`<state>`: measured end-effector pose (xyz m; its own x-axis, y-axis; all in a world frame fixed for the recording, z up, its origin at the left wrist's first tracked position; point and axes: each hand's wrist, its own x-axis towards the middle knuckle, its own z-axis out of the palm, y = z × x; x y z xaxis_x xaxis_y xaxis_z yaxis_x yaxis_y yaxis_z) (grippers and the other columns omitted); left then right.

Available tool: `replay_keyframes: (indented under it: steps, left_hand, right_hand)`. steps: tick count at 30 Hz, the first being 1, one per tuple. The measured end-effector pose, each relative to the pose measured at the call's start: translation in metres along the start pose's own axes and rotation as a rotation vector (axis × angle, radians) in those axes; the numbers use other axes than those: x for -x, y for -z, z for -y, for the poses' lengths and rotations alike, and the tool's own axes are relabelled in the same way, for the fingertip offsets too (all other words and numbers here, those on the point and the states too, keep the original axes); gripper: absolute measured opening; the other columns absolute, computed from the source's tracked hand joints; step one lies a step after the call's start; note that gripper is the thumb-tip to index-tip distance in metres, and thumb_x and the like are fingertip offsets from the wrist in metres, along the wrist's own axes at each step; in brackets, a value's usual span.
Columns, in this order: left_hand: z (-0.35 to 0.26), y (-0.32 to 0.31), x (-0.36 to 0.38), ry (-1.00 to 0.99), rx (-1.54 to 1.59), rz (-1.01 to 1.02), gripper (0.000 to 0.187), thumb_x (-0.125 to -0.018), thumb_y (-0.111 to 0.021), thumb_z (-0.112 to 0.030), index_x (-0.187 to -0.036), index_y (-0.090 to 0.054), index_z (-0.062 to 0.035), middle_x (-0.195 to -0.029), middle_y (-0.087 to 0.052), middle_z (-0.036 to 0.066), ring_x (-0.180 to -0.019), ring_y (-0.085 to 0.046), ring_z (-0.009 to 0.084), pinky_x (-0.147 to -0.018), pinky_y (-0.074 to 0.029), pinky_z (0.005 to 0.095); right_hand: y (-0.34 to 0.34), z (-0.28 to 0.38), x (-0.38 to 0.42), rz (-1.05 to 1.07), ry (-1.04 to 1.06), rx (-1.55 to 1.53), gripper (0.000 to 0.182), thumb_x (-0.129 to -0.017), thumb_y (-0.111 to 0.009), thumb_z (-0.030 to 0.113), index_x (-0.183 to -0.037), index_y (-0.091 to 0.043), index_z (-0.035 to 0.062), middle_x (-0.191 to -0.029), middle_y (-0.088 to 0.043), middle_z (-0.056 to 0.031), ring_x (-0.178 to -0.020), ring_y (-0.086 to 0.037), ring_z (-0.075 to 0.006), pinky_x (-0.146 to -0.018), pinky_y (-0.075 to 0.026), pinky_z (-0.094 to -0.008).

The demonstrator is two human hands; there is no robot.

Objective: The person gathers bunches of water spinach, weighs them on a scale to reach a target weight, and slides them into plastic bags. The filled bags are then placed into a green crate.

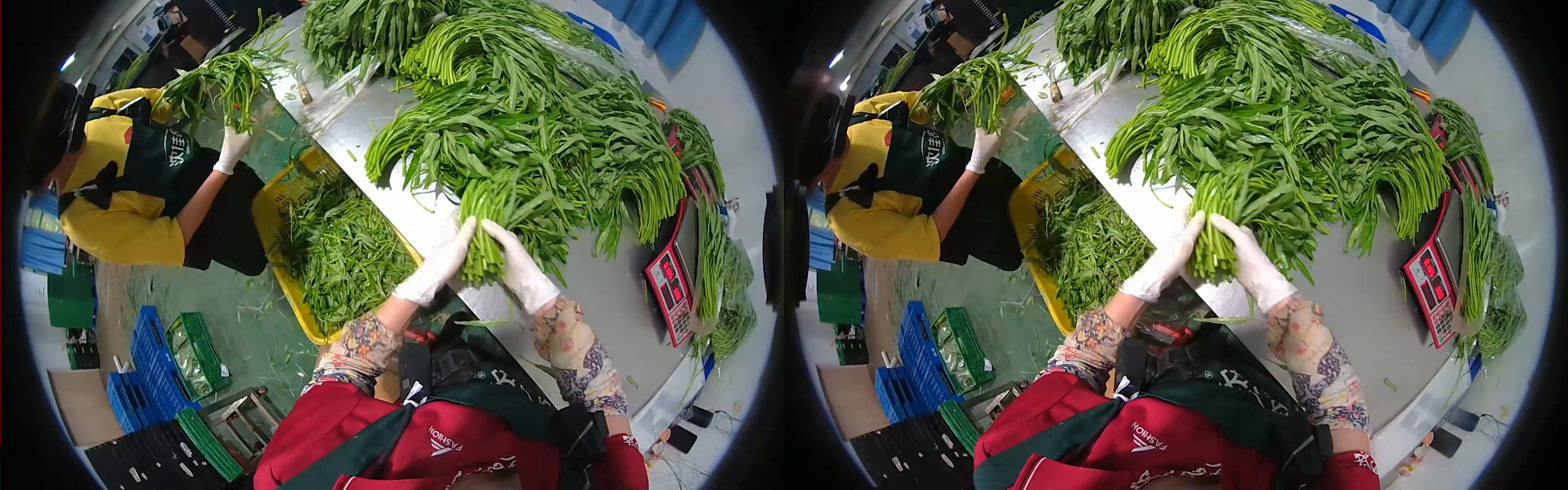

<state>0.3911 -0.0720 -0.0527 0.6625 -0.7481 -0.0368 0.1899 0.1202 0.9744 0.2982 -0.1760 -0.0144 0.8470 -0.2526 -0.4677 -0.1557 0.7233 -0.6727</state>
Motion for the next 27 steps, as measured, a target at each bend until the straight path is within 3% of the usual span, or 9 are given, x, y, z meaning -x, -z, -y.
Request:
replay_keyframes:
  steps: [1,3,6,9,15,20,23,26,27]
  left_hand:
    - [-0.017,-0.009,0.011,0.153,0.011,0.081,0.046,-0.096,-0.047,-0.025,-0.133,-0.038,0.0021,-0.118,-0.055,0.017,-0.109,-0.051,0.0253,-0.095,-0.039,0.0349]
    - [-0.02,-0.038,0.032,-0.166,-0.534,-0.1,0.053,-0.093,-0.05,-0.024,-0.131,-0.034,0.0091,-0.124,-0.045,0.028,-0.116,-0.045,0.0392,-0.098,-0.036,0.041]
    - [-0.062,-0.09,0.062,-0.391,-0.876,-0.102,0.068,-0.085,-0.059,-0.026,-0.132,-0.031,0.0127,-0.128,-0.042,0.029,-0.114,-0.043,0.0415,-0.099,-0.033,0.0444]
    - [-0.086,-0.134,0.073,-0.62,-0.84,-0.015,0.08,-0.079,-0.062,-0.028,-0.136,-0.026,0.0131,-0.135,-0.036,0.027,-0.118,-0.038,0.0405,-0.099,-0.032,0.0468]
    - [-0.088,-0.195,0.096,-0.809,-0.7,0.118,0.083,-0.077,-0.067,-0.026,-0.137,-0.025,0.0127,-0.134,-0.034,0.03,-0.115,-0.04,0.0428,-0.1,-0.031,0.0483]
    - [0.044,-0.223,0.105,-0.417,-0.668,0.149,0.084,-0.077,-0.065,-0.007,-0.14,-0.013,0.0108,-0.133,-0.037,0.028,-0.121,-0.04,0.0407,-0.104,-0.03,0.0435]
    - [0.069,-0.22,0.096,-0.163,-0.339,0.29,0.086,-0.081,-0.064,-0.003,-0.144,-0.005,0.0065,-0.133,-0.042,0.022,-0.115,-0.049,0.0239,-0.095,-0.042,0.0301]
    - [0.058,-0.219,0.093,0.017,-0.08,0.263,0.086,-0.074,-0.071,-0.005,-0.139,-0.017,0.011,-0.128,-0.044,0.022,-0.115,-0.048,0.0287,-0.097,-0.041,0.0335]
    - [0.051,-0.218,0.093,0.0,-0.069,0.245,0.083,-0.073,-0.072,-0.004,-0.137,-0.021,0.0107,-0.123,-0.048,0.019,-0.111,-0.051,0.0231,-0.094,-0.043,0.0324]
  right_hand:
    - [0.012,-0.001,0.009,0.042,0.008,0.002,0.036,-0.09,-0.056,0.029,-0.114,-0.058,0.0022,-0.105,-0.064,-0.0058,-0.092,-0.062,-0.0158,-0.082,-0.05,-0.0314]
    - [0.017,0.006,0.039,-0.006,0.057,-0.013,0.037,-0.089,-0.058,0.027,-0.115,-0.058,0.0,-0.105,-0.064,-0.0063,-0.093,-0.06,-0.0126,-0.083,-0.048,-0.0275]
    - [0.007,0.031,0.106,-0.1,0.254,0.096,0.041,-0.086,-0.061,0.026,-0.116,-0.055,-0.0016,-0.107,-0.061,-0.0062,-0.097,-0.058,-0.0138,-0.087,-0.045,-0.0284]
    - [0.05,0.064,0.163,-0.09,0.22,0.386,0.048,-0.079,-0.065,0.021,-0.12,-0.054,-0.0027,-0.106,-0.062,-0.0068,-0.096,-0.057,-0.016,-0.083,-0.046,-0.0294]
    - [0.097,0.069,0.227,-0.006,0.402,0.173,0.051,-0.076,-0.066,0.02,-0.121,-0.054,-0.0022,-0.112,-0.062,-0.0108,-0.101,-0.058,-0.0208,-0.089,-0.046,-0.0316]
    - [0.182,-0.022,0.186,-0.284,0.158,-0.295,0.043,-0.082,-0.061,0.017,-0.122,-0.054,0.0011,-0.113,-0.062,-0.0073,-0.101,-0.058,-0.0184,-0.094,-0.043,-0.0335]
    - [0.187,-0.033,0.187,-0.295,0.275,-0.265,0.046,-0.084,-0.063,0.018,-0.126,-0.051,0.0028,-0.117,-0.059,-0.0055,-0.103,-0.057,-0.0169,-0.091,-0.045,-0.0317]
    - [0.167,-0.012,0.211,-0.334,0.269,-0.08,0.052,-0.084,-0.067,0.023,-0.128,-0.049,0.0033,-0.119,-0.059,-0.0056,-0.107,-0.055,-0.0156,-0.092,-0.044,-0.0315]
    - [0.167,-0.013,0.215,-0.343,0.269,-0.051,0.058,-0.084,-0.068,0.03,-0.13,-0.047,0.0025,-0.12,-0.058,-0.0058,-0.109,-0.054,-0.0146,-0.094,-0.042,-0.0299]
